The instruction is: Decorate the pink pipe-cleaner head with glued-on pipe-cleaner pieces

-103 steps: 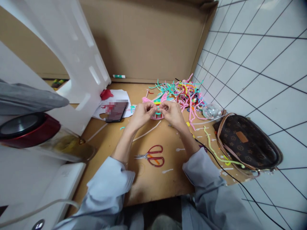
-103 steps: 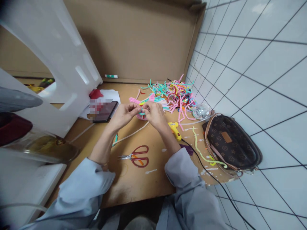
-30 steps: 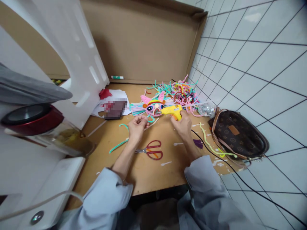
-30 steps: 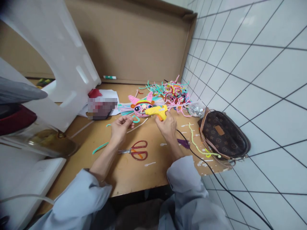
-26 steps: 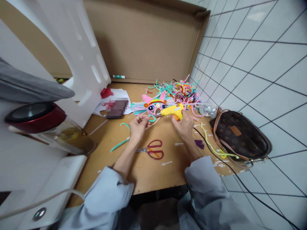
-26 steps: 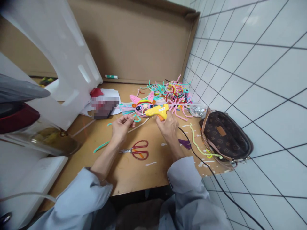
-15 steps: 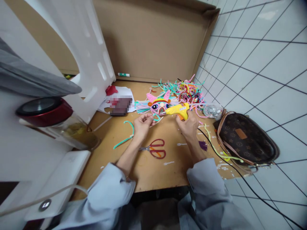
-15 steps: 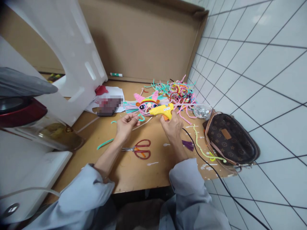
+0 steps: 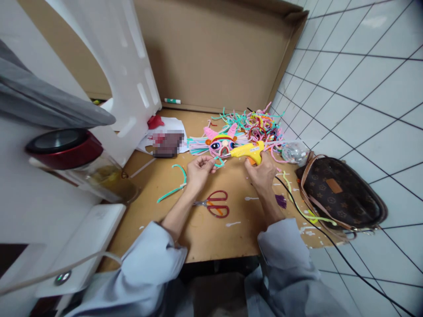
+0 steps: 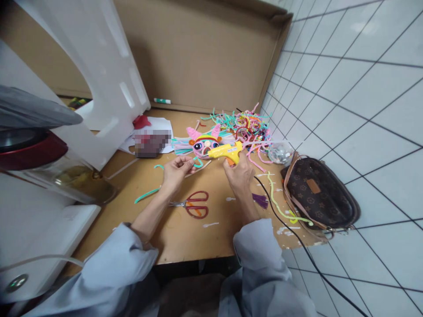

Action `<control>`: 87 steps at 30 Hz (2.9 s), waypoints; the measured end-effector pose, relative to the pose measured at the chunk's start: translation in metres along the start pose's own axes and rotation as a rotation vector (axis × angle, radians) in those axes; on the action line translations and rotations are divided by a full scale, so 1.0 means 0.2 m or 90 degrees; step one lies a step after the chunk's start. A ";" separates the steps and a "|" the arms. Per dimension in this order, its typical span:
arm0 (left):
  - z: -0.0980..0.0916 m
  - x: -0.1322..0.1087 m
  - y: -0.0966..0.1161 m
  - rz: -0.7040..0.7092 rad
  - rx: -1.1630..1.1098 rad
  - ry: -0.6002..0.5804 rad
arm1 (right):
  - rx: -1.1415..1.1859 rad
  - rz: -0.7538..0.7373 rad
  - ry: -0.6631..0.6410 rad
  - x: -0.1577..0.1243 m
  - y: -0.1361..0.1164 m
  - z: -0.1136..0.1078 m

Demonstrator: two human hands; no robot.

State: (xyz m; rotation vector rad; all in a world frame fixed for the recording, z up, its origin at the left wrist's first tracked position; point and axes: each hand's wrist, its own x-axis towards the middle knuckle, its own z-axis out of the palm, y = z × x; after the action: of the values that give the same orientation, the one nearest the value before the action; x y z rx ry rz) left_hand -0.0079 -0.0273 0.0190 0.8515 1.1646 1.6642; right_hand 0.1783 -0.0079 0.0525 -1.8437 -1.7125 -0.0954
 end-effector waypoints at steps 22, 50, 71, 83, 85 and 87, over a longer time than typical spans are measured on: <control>0.01 -0.01 0.01 -0.005 0.020 -0.012 | -0.019 -0.046 -0.008 -0.01 0.03 0.04; 0.02 -0.03 0.04 -0.002 0.038 -0.019 | 0.062 -0.121 0.117 -0.01 0.08 0.11; 0.02 -0.03 0.04 -0.003 0.049 -0.030 | 0.050 -0.161 0.153 0.00 0.09 0.12; 0.02 -0.03 0.04 -0.008 0.039 -0.027 | 0.066 -0.139 0.102 -0.01 0.07 0.07; 0.02 -0.03 0.04 -0.009 0.035 -0.021 | 0.073 -0.142 0.095 -0.01 0.06 0.07; 0.02 -0.03 0.04 -0.007 0.034 -0.020 | 0.076 -0.143 0.089 -0.01 0.06 0.07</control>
State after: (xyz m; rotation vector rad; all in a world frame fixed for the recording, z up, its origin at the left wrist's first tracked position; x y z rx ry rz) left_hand -0.0044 -0.0328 0.0286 0.9006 1.1954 1.6120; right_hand 0.1841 -0.0032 0.0354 -1.5189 -1.7816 -0.2041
